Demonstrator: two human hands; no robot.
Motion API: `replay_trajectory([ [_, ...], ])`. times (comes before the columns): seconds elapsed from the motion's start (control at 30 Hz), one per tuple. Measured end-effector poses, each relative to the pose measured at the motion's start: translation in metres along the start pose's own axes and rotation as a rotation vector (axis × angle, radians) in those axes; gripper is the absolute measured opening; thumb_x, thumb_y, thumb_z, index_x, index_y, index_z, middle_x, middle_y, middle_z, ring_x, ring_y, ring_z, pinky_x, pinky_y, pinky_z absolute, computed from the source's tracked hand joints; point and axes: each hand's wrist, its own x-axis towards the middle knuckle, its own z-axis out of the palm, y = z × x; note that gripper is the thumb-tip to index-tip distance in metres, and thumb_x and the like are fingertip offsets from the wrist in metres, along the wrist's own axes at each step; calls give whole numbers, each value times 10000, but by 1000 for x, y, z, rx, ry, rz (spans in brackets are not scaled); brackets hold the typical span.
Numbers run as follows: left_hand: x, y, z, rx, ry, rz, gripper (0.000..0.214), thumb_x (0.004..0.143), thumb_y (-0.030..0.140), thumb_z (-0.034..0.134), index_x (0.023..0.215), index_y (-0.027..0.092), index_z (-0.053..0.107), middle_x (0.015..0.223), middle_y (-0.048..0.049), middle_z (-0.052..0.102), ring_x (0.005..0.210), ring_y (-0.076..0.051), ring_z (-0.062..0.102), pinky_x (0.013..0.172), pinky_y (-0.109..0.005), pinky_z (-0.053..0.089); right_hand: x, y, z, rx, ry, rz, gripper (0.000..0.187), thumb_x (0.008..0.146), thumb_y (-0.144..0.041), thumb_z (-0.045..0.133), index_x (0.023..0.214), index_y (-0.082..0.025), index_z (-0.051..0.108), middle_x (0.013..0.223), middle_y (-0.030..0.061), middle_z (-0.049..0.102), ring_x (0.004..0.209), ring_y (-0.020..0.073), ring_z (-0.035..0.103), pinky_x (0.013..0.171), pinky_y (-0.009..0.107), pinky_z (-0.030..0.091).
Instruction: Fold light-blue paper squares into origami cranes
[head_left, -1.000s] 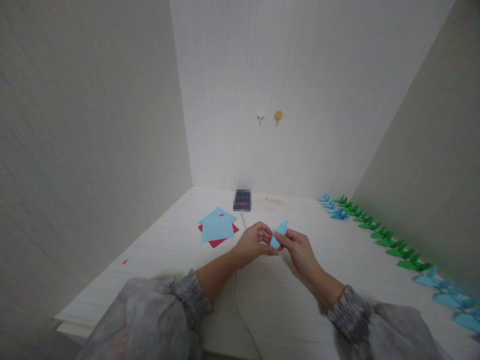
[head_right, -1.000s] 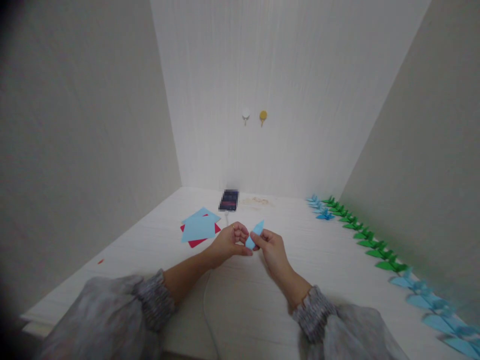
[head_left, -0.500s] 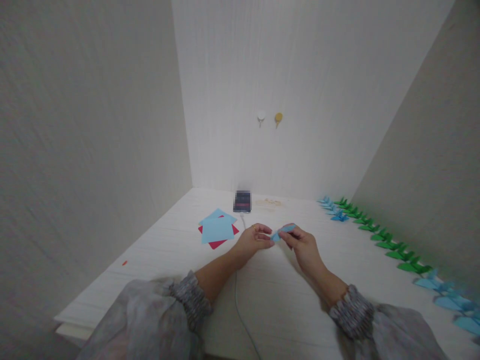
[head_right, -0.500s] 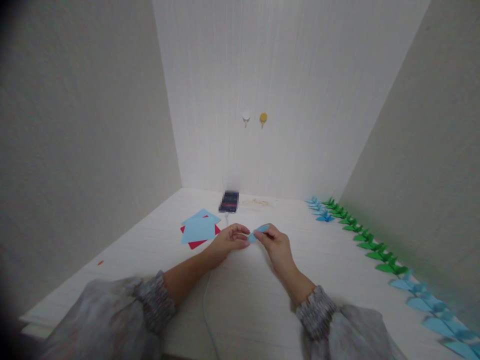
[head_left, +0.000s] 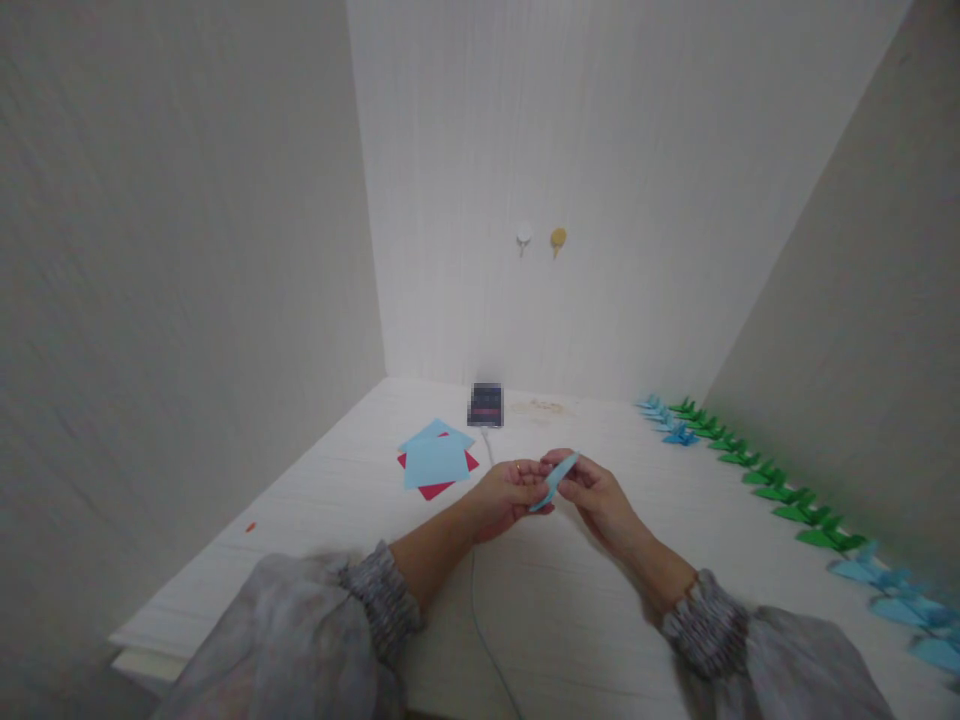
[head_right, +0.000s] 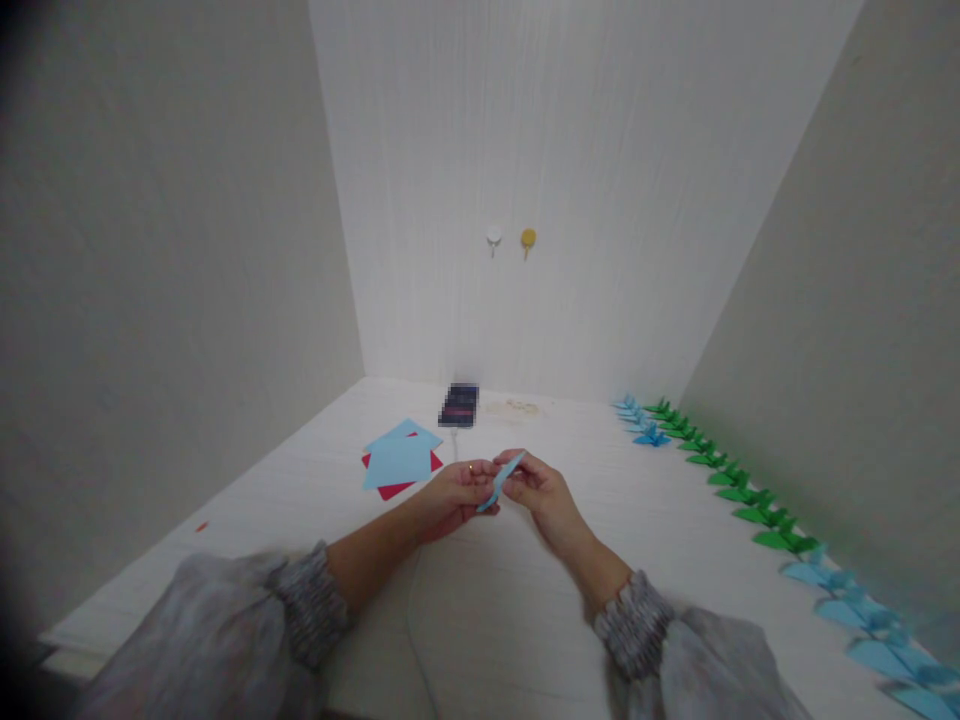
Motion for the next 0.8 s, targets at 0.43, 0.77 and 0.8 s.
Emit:
replay_trajectory([
  [0.43,4,-1,-2,224,272,152,241,563,262,636,709,125,502,646,-7,590,594,-100,555,613,-239,417,0,-4,10,-228,221,88,120,612,-265,604,665,-160,630,599,11,595,574,128,511,593,261,401],
  [0.77,4,-1,-6,228,232,163,278,555,263,633,765,128,510,625,2,570,559,-124,567,574,-284,452,-2,5,10,-40,201,113,120,612,-222,608,717,-165,616,604,1,594,530,104,499,552,243,389],
  [0.8,4,0,-6,215,218,164,264,557,256,631,751,127,507,632,-2,575,565,-130,571,581,-295,454,-2,6,10,-27,208,110,114,611,-217,608,713,-166,613,601,0,590,528,104,499,554,245,390],
])
